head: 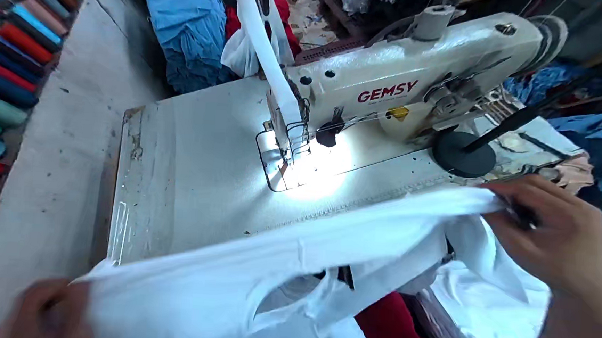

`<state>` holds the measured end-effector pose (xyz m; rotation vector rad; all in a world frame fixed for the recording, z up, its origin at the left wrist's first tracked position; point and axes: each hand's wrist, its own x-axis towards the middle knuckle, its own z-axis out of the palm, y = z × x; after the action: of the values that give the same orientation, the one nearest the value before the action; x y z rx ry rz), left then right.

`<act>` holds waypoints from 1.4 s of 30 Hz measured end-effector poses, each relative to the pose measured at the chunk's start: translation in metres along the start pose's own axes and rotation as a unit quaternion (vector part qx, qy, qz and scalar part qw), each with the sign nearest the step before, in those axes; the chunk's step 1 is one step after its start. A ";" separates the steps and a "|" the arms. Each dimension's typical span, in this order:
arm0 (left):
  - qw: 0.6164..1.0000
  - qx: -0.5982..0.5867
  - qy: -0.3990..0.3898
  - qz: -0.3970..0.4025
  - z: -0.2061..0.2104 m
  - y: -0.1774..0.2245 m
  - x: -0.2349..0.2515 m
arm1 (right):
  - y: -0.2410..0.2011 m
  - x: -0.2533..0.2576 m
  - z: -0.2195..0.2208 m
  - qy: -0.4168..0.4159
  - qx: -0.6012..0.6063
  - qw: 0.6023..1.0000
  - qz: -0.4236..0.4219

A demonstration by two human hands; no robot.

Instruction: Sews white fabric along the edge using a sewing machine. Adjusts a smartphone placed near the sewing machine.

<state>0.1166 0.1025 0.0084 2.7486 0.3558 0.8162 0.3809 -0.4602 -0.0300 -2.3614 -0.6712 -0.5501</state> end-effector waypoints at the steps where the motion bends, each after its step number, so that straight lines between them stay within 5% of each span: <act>1: 0.999 0.003 -0.034 0.008 0.023 -0.002 0.020 | 0.000 0.016 0.013 0.027 -0.005 0.999 0.023; 5: 0.991 0.032 -0.124 -0.038 0.115 -0.015 0.071 | 0.000 0.073 0.087 -0.013 -0.021 0.982 0.188; 8: 0.990 0.058 -0.098 -0.087 0.153 0.027 0.088 | -0.029 0.074 0.135 -0.049 -0.038 0.988 0.138; 12: 0.992 -0.034 -0.111 0.059 0.203 0.131 0.071 | -0.078 0.048 0.174 -0.150 -0.030 0.984 0.088; 16: 0.972 -0.014 -0.190 0.136 0.258 0.171 0.065 | -0.044 0.060 0.177 -0.136 -0.074 0.984 0.091; 20: 0.969 -0.059 -0.204 0.130 0.264 0.167 0.083 | -0.007 0.082 0.175 -0.147 -0.105 0.982 0.062; 25: 0.973 0.017 -0.183 0.143 0.262 0.164 0.077 | -0.084 0.093 0.152 -0.271 -0.111 0.949 0.115; 29: 0.968 -0.017 -0.205 0.141 0.259 0.160 0.080 | -0.128 0.071 0.189 -0.259 0.010 0.964 0.056; 32: 0.963 -0.032 -0.221 0.151 0.256 0.153 0.088 | -0.132 0.066 0.216 -0.199 -0.054 0.978 0.021; 42: 0.955 -0.040 -0.258 0.142 0.256 0.145 0.113 | -0.129 0.079 0.228 -0.200 -0.131 0.971 -0.013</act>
<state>0.3750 -0.0433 -0.0984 2.8330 -0.1757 0.1336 0.4171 -0.1966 -0.0959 -2.7497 -0.8505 -0.1765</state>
